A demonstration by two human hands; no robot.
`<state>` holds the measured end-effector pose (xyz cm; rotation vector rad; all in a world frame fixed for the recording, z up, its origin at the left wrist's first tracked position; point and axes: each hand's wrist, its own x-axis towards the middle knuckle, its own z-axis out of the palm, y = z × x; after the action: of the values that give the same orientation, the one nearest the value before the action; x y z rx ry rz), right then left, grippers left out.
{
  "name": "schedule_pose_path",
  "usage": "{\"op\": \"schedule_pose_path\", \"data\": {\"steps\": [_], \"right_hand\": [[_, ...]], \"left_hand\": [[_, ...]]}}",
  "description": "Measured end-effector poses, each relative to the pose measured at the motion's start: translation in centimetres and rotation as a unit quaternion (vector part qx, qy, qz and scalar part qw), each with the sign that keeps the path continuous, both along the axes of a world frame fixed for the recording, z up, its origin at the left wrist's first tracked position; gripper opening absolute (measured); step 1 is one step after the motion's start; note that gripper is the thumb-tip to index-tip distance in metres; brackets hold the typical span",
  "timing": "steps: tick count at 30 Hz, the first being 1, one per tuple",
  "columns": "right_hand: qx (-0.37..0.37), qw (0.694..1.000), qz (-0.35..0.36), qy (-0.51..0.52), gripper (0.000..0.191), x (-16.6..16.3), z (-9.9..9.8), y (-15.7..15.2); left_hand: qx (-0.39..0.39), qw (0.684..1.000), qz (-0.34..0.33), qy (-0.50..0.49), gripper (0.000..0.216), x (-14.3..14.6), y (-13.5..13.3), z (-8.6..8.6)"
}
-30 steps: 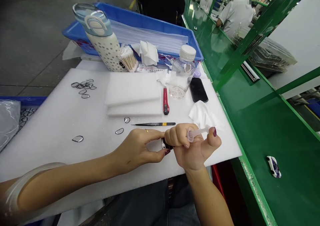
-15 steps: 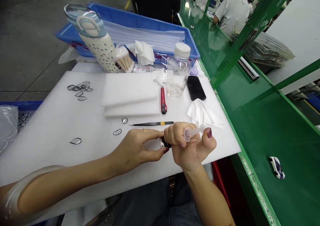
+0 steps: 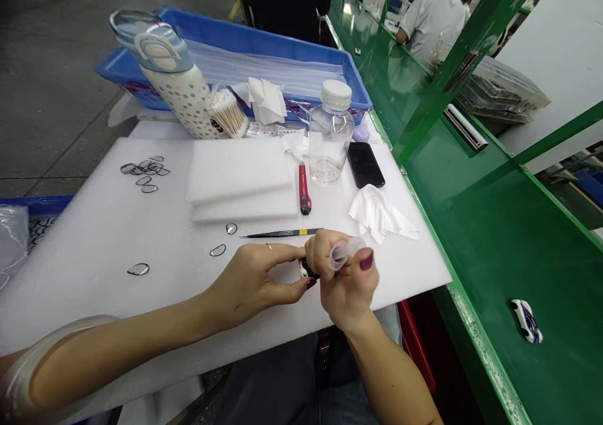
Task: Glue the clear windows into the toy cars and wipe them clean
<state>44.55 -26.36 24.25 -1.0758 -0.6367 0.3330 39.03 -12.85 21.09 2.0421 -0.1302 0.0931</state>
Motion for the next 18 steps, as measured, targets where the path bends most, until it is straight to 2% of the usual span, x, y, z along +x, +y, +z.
{"op": "schedule_pose_path", "data": {"steps": [3, 6, 8, 9, 11, 13, 15, 18], "right_hand": [[-0.032, 0.999, 0.012, -0.023, 0.069, -0.1, 1.0, -0.5], [0.021, 0.997, 0.016, -0.079, 0.067, 1.4, 2.5, 0.6], [0.036, 0.995, 0.01, -0.095, 0.063, 3.2, 2.9, 2.8], [0.019, 0.995, 0.014, -0.093, 0.06, 4.2, 2.7, 4.1], [-0.039, 0.995, 0.043, -0.085, 0.054, 5.9, 1.8, 6.6], [-0.111, 0.986, 0.078, -0.095, 0.043, 7.0, 0.6, 7.8], [-0.132, 0.982, 0.069, -0.115, 0.032, 7.4, -0.5, 7.1], [-0.082, 0.985, -0.013, -0.154, 0.028, 8.2, -0.9, 3.1]], "left_hand": [[0.003, 1.0, -0.002, -0.022, 0.004, -0.1, 0.0, -0.1], [0.089, 0.993, -0.013, -0.08, 0.017, -0.5, 0.0, -0.5], [0.207, 0.966, -0.03, -0.155, 0.031, -0.9, -0.2, -0.8], [0.267, 0.943, -0.038, -0.196, 0.035, -1.0, -0.4, -1.0], [0.358, 0.896, -0.048, -0.257, 0.038, -1.2, -0.8, -1.2], [0.403, 0.87, -0.045, -0.282, 0.041, -1.3, -1.1, -1.3], [0.421, 0.858, -0.046, -0.29, 0.044, -1.3, -1.2, -1.4], [0.431, 0.849, -0.063, -0.299, 0.048, -1.2, -1.1, -1.6]]}}
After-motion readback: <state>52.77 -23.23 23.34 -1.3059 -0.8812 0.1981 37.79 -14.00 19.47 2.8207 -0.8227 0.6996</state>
